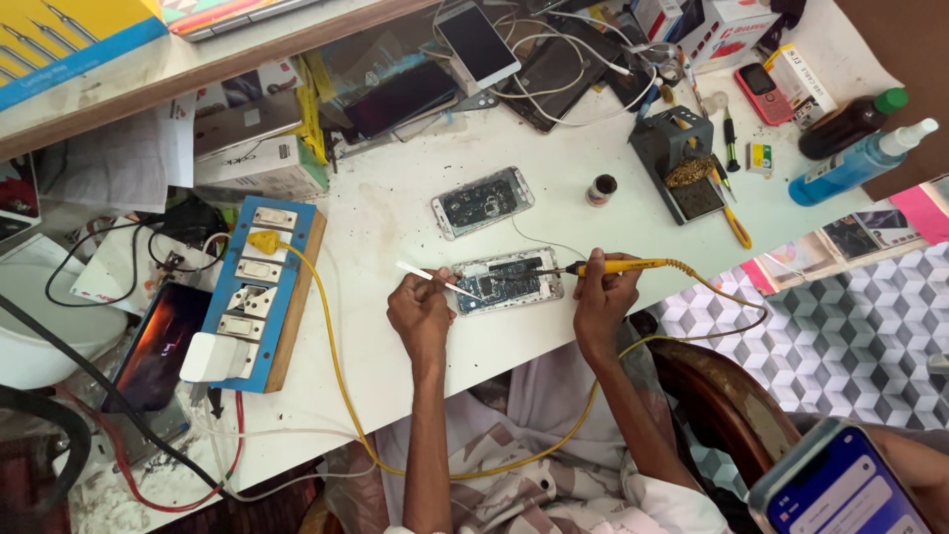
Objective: The person uses a soldering iron and a white tool to work on a mobile phone circuit board placed on a cluttered workbench. They repeatedly apply the soldering iron to specific points on the board while manipulating the white tool, likely for flux application or component handling.
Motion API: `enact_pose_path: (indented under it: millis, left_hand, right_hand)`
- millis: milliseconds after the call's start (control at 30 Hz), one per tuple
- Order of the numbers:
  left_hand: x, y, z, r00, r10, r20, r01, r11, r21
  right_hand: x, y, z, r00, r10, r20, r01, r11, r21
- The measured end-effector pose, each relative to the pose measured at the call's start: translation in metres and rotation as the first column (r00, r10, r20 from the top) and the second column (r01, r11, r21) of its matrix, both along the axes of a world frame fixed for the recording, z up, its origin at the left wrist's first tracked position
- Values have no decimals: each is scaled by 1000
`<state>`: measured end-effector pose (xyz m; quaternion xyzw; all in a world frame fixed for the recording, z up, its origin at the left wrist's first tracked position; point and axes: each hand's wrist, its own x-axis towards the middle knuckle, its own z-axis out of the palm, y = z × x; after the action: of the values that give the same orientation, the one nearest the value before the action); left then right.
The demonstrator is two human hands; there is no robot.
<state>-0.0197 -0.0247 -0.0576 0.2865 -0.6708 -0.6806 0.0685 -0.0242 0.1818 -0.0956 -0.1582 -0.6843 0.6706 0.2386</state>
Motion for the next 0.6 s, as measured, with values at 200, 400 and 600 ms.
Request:
enact_pose_path:
  millis: [200, 400, 600]
  left_hand:
    - [1, 0, -2, 1000, -2, -16, 2, 1000, 4]
    - [1, 0, 0, 1000, 8, 6, -9, 999, 43]
    - [0, 0, -1, 1000, 1, -3, -1, 1000, 30]
  right_hand:
    - [-1, 0, 1, 1000, 3, 4, -2, 1000, -10]
    - [0, 1, 1, 1000, 16, -4, -16, 1000, -11]
    - [0, 1, 0, 1000, 2, 0, -2, 1000, -16]
